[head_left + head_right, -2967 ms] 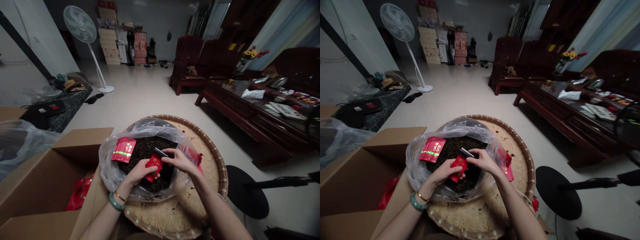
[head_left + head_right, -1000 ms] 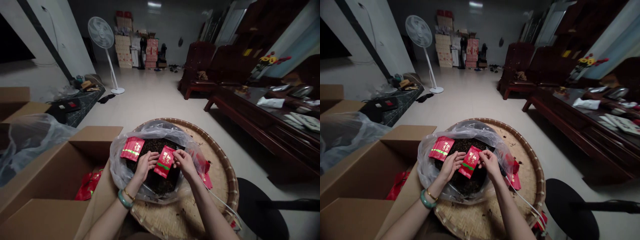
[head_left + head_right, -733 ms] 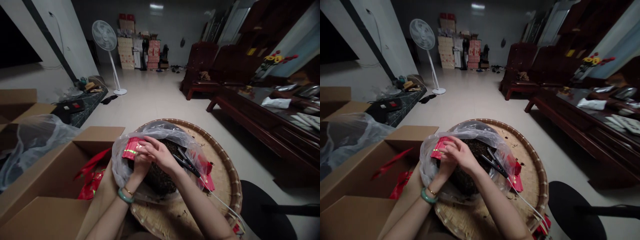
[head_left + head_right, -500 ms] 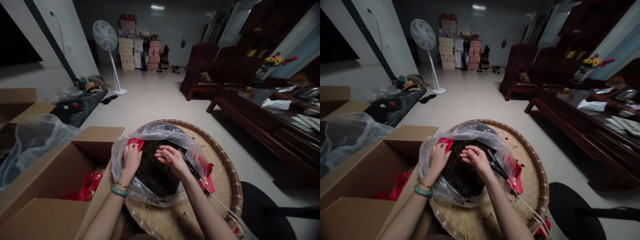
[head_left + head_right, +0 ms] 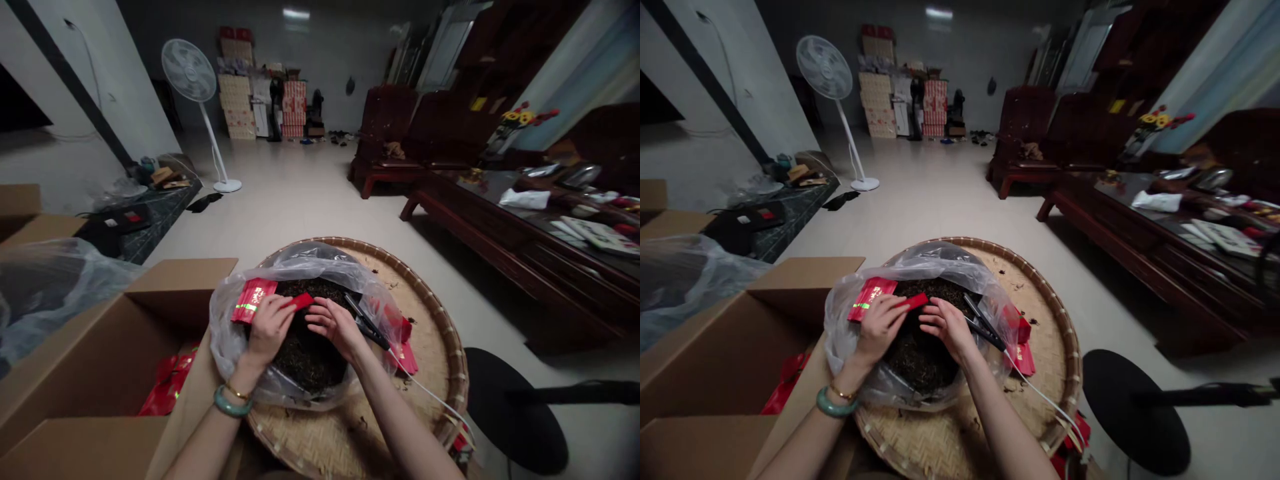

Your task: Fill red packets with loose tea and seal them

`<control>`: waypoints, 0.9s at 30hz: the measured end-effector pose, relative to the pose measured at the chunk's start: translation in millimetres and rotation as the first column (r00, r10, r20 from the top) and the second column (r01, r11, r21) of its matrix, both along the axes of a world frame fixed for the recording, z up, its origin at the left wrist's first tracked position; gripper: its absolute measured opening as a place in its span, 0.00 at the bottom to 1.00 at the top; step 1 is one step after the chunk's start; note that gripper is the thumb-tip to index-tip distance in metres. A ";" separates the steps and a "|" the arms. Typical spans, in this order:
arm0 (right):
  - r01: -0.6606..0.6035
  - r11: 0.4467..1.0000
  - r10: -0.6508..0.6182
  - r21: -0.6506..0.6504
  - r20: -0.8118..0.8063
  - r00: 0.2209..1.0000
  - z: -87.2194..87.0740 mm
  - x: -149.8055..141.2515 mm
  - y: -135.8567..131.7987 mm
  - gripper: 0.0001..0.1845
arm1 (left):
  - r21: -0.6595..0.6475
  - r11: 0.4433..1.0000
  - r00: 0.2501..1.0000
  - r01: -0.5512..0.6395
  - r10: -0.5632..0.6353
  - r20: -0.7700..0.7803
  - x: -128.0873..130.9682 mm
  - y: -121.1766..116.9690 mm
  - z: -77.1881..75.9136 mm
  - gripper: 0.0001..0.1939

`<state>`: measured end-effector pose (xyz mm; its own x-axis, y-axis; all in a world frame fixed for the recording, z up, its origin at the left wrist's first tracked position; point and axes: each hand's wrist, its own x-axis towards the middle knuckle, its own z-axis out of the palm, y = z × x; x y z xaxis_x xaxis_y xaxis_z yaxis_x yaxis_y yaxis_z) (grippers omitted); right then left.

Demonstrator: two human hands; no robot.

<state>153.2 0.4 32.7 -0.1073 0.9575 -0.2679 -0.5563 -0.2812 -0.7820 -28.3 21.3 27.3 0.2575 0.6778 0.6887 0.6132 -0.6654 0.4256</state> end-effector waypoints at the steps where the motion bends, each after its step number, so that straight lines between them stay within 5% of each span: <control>1: 0.022 1.000 -0.022 0.013 0.010 1.000 -2.6 -0.1 0.6 0.25 | 0.006 0.998 0.997 0.070 -0.070 -0.015 8.1 -6.6 -2.5 0.10; 5: 0.093 0.990 -0.113 0.109 0.191 0.975 -15.3 5.6 3.4 0.21 | -0.215 0.968 0.986 0.131 -0.103 0.134 25.0 -20.1 -14.0 0.16; 8: 0.039 0.974 -0.126 0.221 0.394 0.910 -21.5 10.4 1.5 0.17 | -0.565 0.813 0.957 0.142 0.033 0.289 24.5 -17.3 -19.1 0.19; 11: -0.032 0.905 -0.278 0.425 0.644 0.713 -22.6 9.9 -4.8 0.17 | -0.715 0.657 0.901 0.240 0.124 0.416 24.5 -14.2 -20.7 0.14; 14: -0.121 0.789 -0.479 0.602 0.726 0.494 -23.8 5.7 -12.2 0.20 | -0.729 0.604 0.806 0.322 0.229 0.546 28.7 -15.3 -21.2 0.16; 17: -0.176 0.700 -0.600 0.692 0.704 0.380 -27.5 2.6 -16.2 0.19 | -0.732 0.552 0.741 0.399 0.276 0.612 33.1 -18.3 -21.2 0.19; 20: -0.155 0.702 -0.612 0.695 0.700 0.369 -29.1 2.9 -15.5 0.14 | -0.737 0.546 0.749 0.398 0.270 0.605 34.9 -21.0 -20.0 0.19; 24: -0.099 0.774 -0.576 0.626 0.760 0.301 -22.0 8.7 -12.2 0.05 | -0.723 0.632 0.842 0.279 0.201 0.501 33.9 -22.6 -17.9 0.14; 27: -0.208 0.711 -0.624 0.672 0.739 0.252 -13.9 15.9 -12.7 0.06 | -0.723 0.646 0.870 0.243 0.184 0.457 30.5 -20.4 -18.9 0.13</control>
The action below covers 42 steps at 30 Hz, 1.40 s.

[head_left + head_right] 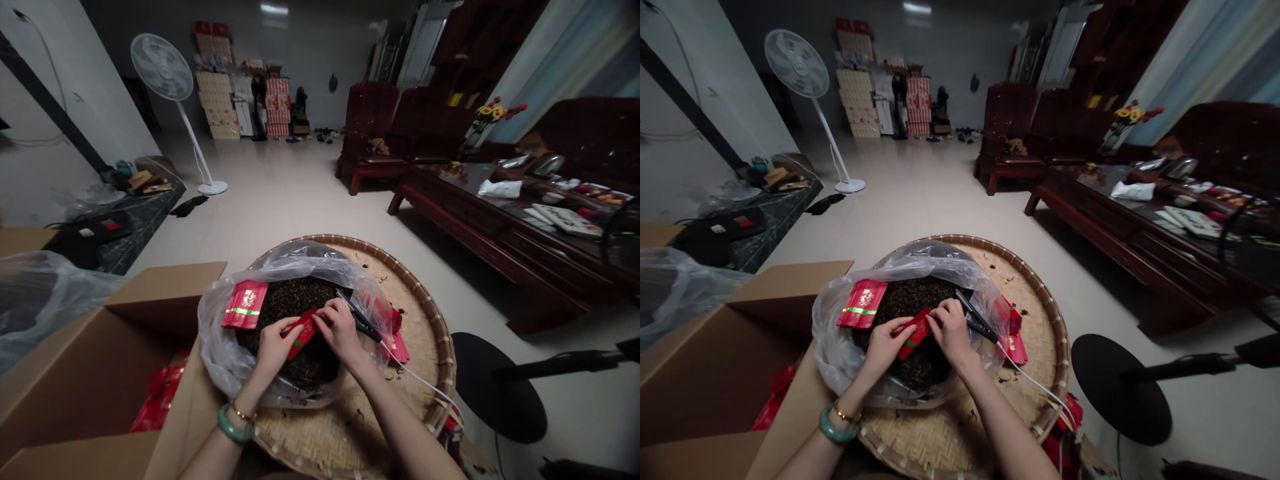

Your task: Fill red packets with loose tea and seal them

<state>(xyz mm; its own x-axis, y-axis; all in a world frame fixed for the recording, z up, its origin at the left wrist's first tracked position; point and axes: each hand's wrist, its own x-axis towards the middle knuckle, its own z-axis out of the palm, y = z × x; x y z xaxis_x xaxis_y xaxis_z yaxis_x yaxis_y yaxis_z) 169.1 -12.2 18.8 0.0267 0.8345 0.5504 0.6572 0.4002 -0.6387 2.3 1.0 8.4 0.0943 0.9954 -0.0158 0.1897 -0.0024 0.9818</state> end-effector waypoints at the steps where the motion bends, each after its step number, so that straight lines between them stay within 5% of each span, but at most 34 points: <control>1: -0.045 0.998 0.044 0.036 0.011 0.999 2.2 2.4 -0.8 0.07 | -0.017 1.000 1.000 0.009 -0.009 0.019 -1.7 1.4 -0.9 0.14; 9: -0.174 0.985 0.169 -0.018 -0.154 0.973 5.1 6.5 -5.3 0.06 | -0.077 0.997 0.995 -0.023 0.031 0.096 -9.3 7.1 -6.6 0.15; 13: -0.147 0.983 0.122 -0.112 -0.205 0.971 5.4 3.3 -7.6 0.04 | -0.068 0.998 0.997 0.002 0.002 0.071 -6.7 5.0 -2.0 0.13; 16: -0.123 0.970 0.061 -0.211 -0.282 0.958 4.6 5.3 -10.1 0.09 | -0.148 0.988 0.982 0.037 -0.009 0.190 -7.6 4.0 1.1 0.21; 19: -0.233 0.916 0.059 -0.327 -0.464 0.884 1.5 6.6 -11.8 0.11 | -0.273 0.958 0.933 0.090 0.015 0.359 -9.2 2.4 1.2 0.29; 24: -0.507 0.762 0.044 -0.402 -0.750 0.660 -4.2 1.4 -12.3 0.21 | -0.345 0.933 0.883 0.098 0.079 0.463 -6.5 -2.6 0.7 0.26; 29: -0.557 0.702 0.020 -0.445 -0.769 0.639 -7.2 2.2 -12.8 0.23 | -0.379 0.898 0.861 0.222 0.002 0.509 -5.4 -7.2 8.4 0.26; 34: -0.625 0.662 0.123 -0.413 -0.763 0.635 -4.6 7.1 -14.4 0.25 | -0.388 0.885 0.834 0.256 0.000 0.552 -8.3 -10.2 16.2 0.27; 42: -0.640 0.618 0.112 -0.458 -0.754 0.647 2.2 4.8 -14.2 0.27 | -0.259 0.940 0.931 0.223 -0.127 0.342 -18.8 -2.4 8.5 0.31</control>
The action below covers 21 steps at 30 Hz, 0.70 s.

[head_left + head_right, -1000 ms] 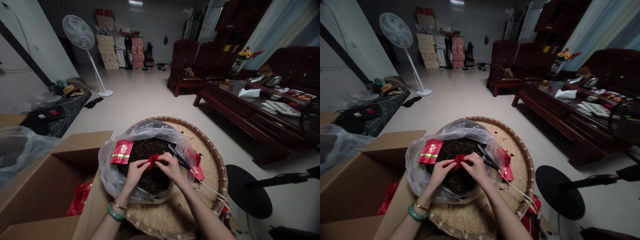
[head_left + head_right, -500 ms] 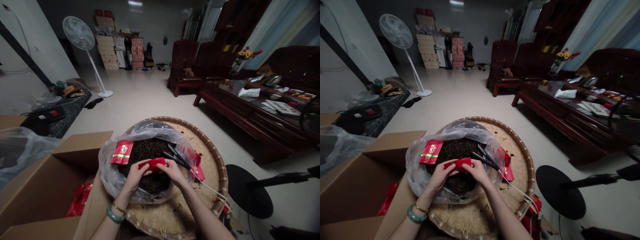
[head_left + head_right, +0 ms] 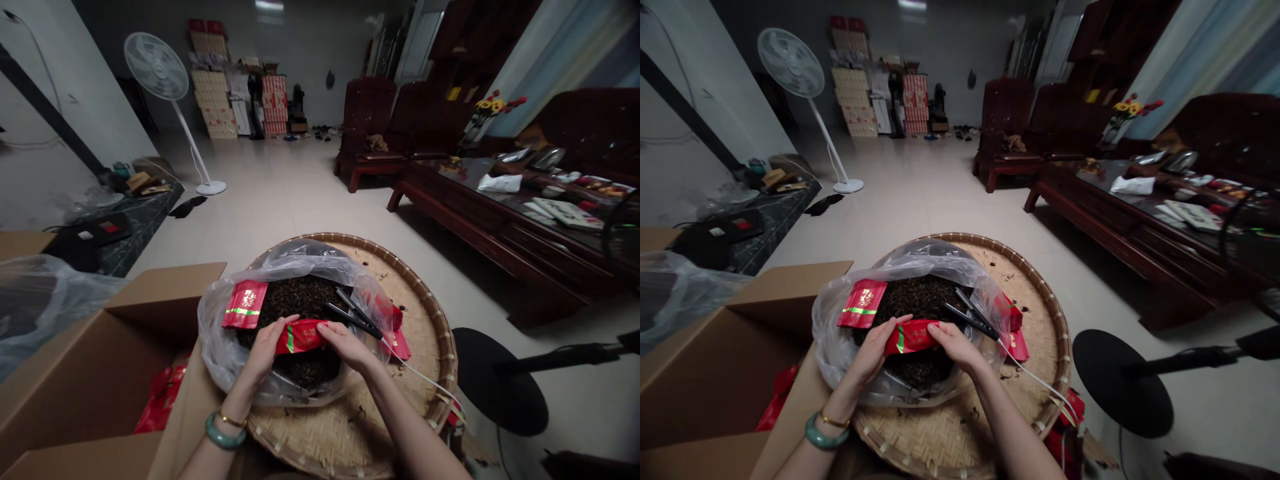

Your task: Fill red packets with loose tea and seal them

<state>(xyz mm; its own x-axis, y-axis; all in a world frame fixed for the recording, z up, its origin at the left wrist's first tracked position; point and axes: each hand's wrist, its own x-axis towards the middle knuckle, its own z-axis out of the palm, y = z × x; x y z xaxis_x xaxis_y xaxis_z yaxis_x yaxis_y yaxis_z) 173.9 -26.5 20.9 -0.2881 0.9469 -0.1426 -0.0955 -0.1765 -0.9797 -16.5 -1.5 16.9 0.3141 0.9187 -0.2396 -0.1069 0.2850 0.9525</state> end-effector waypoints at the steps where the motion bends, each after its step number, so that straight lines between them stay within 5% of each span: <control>1: -0.009 1.000 0.009 0.003 -0.002 1.000 1.9 -0.2 0.5 0.27 | 0.064 0.998 0.997 -0.019 0.024 -0.075 -3.0 1.0 -1.8 0.31; 3: -0.013 1.000 0.013 0.001 -0.008 1.000 4.2 -0.8 1.8 0.26 | 0.271 0.959 0.952 -0.089 0.162 -0.261 -8.4 0.8 -4.0 0.28; 5: 0.006 1.000 -0.006 -0.005 -0.003 1.000 3.0 -2.5 2.8 0.27 | 0.580 0.812 0.842 -0.064 0.356 -0.406 -10.9 -2.8 -3.9 0.25; 8: 0.013 1.000 -0.013 -0.004 0.024 1.000 -3.2 -7.8 1.9 0.27 | 0.789 0.530 0.719 0.312 0.412 -0.561 -7.6 -11.3 -2.6 0.29; 10: 0.005 1.000 -0.005 -0.001 0.039 0.999 -5.8 -11.8 -0.6 0.27 | 0.749 0.445 0.656 0.490 0.377 -0.653 -2.6 -15.7 -3.9 0.28; 16: 0.024 1.000 -0.024 -0.009 0.018 1.000 4.4 -7.3 -5.3 0.24 | 0.771 0.467 0.695 0.433 0.371 -0.616 3.6 -14.1 -12.0 0.25; 19: 0.199 0.980 -0.199 0.005 -0.011 0.980 4.7 4.2 -1.9 0.23 | 0.800 0.524 0.740 0.292 0.407 -0.536 0.0 -9.5 -8.6 0.22; 21: 0.279 0.949 -0.301 0.146 0.165 0.939 -1.5 9.3 0.1 0.18 | 0.790 0.585 0.747 0.182 0.440 -0.498 -3.6 -6.5 -5.0 0.20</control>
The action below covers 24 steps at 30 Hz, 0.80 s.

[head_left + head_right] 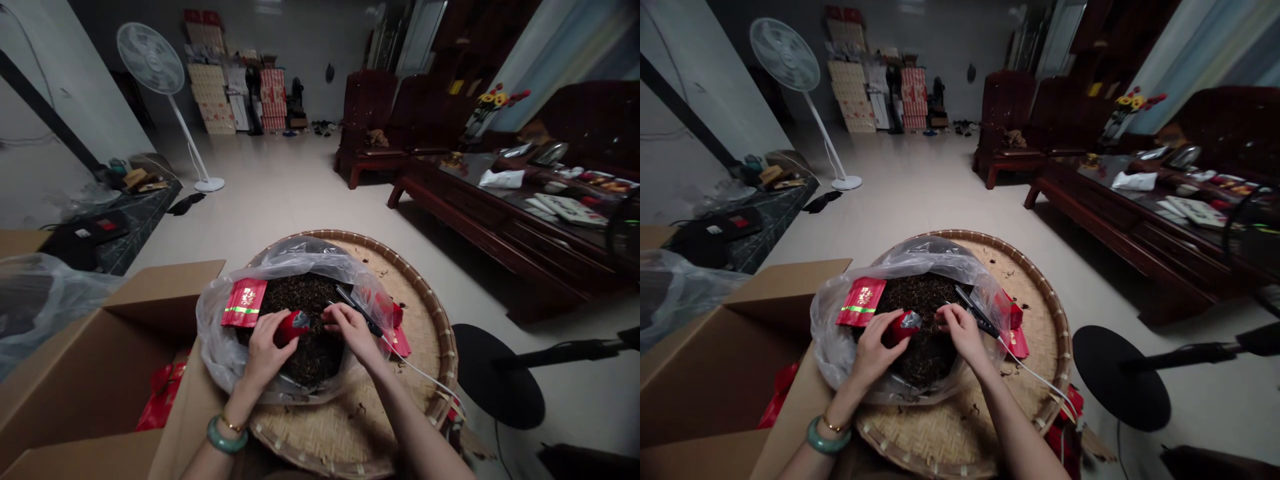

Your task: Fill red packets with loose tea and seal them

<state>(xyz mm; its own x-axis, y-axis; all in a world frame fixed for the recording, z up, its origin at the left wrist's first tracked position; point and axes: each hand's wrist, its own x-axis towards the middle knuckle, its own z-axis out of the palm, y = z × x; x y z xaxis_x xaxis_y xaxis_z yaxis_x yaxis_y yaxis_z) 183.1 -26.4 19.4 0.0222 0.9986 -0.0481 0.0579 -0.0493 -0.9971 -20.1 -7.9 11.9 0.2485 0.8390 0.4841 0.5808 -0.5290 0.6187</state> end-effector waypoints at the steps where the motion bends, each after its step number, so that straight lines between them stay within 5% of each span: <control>1: 0.002 0.998 -0.013 0.066 0.158 0.987 -4.6 0.5 0.4 0.14 | -0.037 0.999 0.999 -0.035 0.036 0.036 -1.9 1.4 1.4 0.20; 3: -0.090 0.979 -0.005 0.183 0.463 0.886 -14.7 -3.2 0.2 0.12 | -0.120 0.989 0.990 -0.082 0.094 0.103 -5.3 3.9 2.4 0.21; 5: -0.191 0.953 -0.013 0.235 0.663 0.749 -23.3 -11.9 0.1 0.21 | -0.188 0.976 0.975 -0.110 0.143 0.172 -7.9 5.7 1.3 0.22; 9: -0.250 0.950 -0.013 0.185 0.825 0.565 -28.6 -30.6 4.3 0.37 | -0.255 0.959 0.931 -0.123 0.200 0.305 -10.6 7.4 -3.0 0.23; 16: -0.346 0.938 0.142 0.033 0.873 0.467 -16.8 -36.1 9.7 0.45 | -0.271 0.957 0.914 -0.102 0.198 0.355 -12.0 8.5 -4.5 0.23; 21: -0.399 0.916 0.198 -0.030 0.901 0.387 -9.8 -36.0 10.8 0.32 | -0.248 0.964 0.928 -0.100 0.180 0.327 -11.8 9.3 -2.3 0.22; 24: -0.385 0.923 0.164 -0.011 0.916 0.367 -7.4 -38.9 12.1 0.35 | -0.231 0.968 0.933 -0.094 0.166 0.318 -11.4 9.5 -1.3 0.21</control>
